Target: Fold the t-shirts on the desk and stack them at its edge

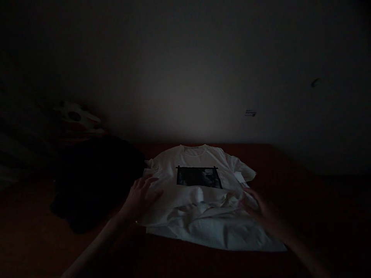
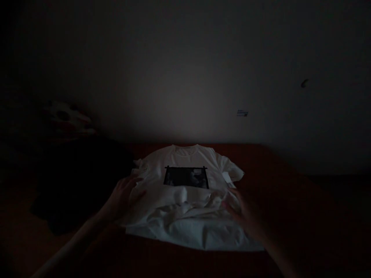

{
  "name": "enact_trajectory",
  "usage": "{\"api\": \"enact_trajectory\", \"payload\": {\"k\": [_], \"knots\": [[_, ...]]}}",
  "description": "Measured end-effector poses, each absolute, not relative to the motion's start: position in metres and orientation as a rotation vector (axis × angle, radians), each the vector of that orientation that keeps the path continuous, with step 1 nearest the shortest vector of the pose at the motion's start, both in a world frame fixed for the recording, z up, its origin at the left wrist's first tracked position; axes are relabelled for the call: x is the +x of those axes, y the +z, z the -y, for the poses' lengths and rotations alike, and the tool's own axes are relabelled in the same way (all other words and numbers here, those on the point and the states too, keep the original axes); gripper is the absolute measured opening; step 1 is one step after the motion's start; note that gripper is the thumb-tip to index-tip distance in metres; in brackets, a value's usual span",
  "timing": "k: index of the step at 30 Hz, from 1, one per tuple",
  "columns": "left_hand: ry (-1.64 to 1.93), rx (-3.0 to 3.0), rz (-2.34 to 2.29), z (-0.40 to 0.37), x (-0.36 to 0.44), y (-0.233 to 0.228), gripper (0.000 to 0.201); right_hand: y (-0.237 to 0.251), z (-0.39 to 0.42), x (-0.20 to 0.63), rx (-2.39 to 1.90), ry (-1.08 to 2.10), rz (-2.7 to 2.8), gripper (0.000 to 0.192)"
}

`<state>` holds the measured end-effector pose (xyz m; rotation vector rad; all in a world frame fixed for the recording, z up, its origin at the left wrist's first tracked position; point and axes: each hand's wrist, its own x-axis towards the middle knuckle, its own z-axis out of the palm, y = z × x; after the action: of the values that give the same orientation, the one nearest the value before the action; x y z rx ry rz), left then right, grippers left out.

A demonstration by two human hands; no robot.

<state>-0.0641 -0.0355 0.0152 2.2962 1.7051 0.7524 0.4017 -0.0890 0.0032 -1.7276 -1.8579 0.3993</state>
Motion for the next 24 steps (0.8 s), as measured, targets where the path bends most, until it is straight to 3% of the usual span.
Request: {"api": "enact_trajectory", "payload": {"k": [6, 10, 13, 18, 24], "knots": [[0.374, 2.638, -1.472, 0.052, -0.064, -0.024, 0.052, -0.012, 0.107, 0.395, -1.676, 0.338, 2.147, 0.051], [0.498, 2.637, -1.568, 0.037, -0.082, -0.016, 0.045, -0.004, 0.102, 0.407, -1.712, 0.466, 2.113, 0.047], [0.601, 2.639, -1.702, -0.001, -0.095, -0.004, 0.043, -0.003, 0.075, 0.409, -1.687, 0.331, 2.016, 0.049], [0.416, 2.721, -1.783, -0.051, -0.125, -0.015, 0.045, -0.022, 0.020, 0.411, -1.670, 0.044, 1.977, 0.057], [0.513, 2.560, -2.032, -0.034, -0.153, -0.024, 0.047, -0.042, 0.004, 0.424, -1.744, -0.003, 1.970, 0.057]]}}
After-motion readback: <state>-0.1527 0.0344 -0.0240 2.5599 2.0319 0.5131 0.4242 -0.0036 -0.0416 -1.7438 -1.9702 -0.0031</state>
